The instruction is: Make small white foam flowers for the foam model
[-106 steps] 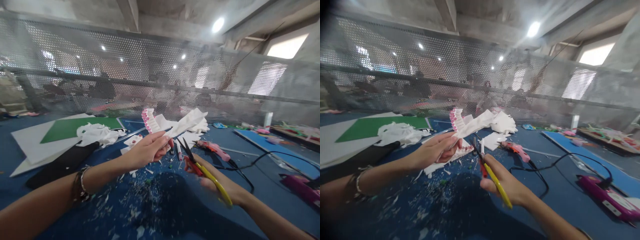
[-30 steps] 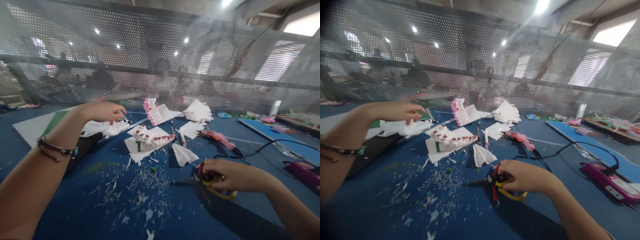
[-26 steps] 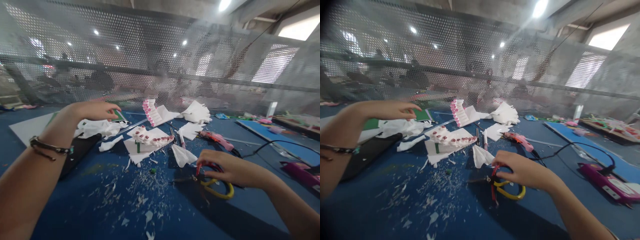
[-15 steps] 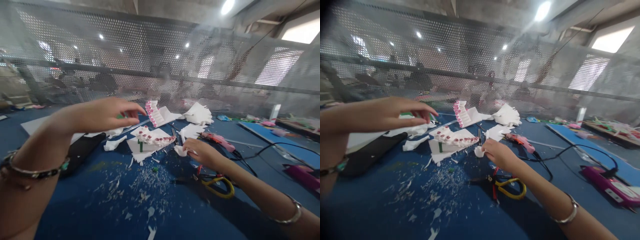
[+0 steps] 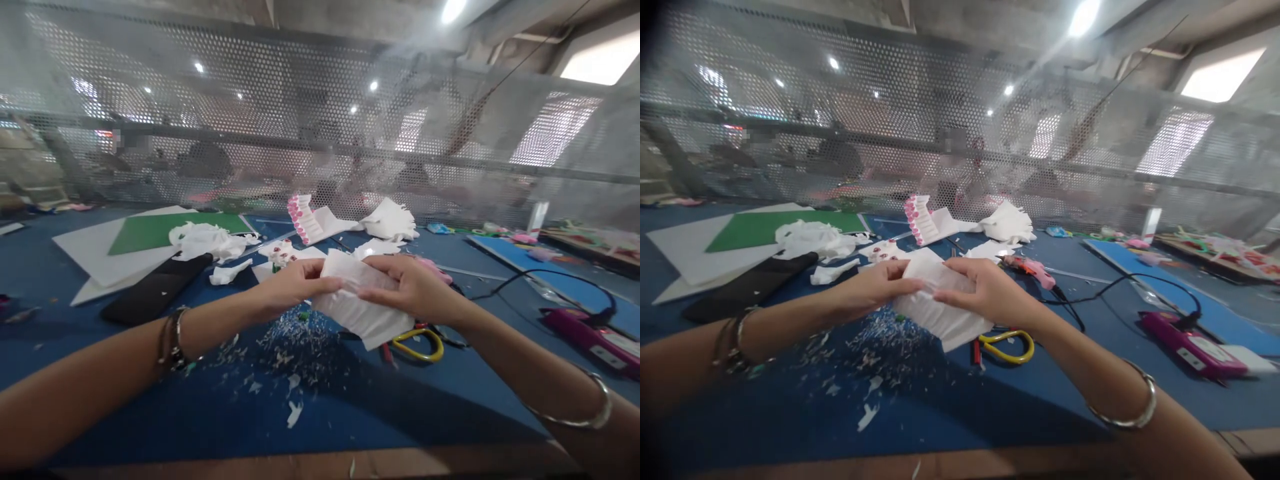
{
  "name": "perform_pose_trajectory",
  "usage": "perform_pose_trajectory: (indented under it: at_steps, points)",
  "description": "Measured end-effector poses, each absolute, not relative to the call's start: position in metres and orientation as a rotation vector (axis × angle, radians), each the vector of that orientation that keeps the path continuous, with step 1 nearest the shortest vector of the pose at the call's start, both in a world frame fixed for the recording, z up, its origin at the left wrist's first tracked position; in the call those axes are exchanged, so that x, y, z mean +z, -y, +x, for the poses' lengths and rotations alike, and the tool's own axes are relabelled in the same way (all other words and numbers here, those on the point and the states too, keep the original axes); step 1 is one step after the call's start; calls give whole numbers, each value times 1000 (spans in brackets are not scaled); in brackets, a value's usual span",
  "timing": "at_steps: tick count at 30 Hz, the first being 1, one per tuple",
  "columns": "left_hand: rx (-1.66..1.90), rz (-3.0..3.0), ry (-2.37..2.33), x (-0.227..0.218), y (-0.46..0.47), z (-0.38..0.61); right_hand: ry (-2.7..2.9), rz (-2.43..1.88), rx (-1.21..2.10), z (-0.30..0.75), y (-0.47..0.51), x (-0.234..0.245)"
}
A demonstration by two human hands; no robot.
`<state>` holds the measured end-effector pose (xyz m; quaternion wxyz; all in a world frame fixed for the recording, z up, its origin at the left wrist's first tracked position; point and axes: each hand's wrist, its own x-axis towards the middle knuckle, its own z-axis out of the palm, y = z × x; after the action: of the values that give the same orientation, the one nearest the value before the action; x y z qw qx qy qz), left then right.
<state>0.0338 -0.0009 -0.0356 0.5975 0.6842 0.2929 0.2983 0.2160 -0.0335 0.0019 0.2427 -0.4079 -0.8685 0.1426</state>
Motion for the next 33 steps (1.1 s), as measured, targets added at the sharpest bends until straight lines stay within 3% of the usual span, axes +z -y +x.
perform_pose_trajectory:
  at_steps: [11, 23, 33]
  points:
    - [925, 1525, -1049, -25, 26, 6, 2321, -1284, 1047, 233, 35, -8]
    - [878, 1911, -1180, -37, 25, -32, 2538, -1314, 529, 243, 46, -24]
    - [1005, 1386, -1030, -34, 25, -40, 2791, -1503, 231, 258, 53, -51]
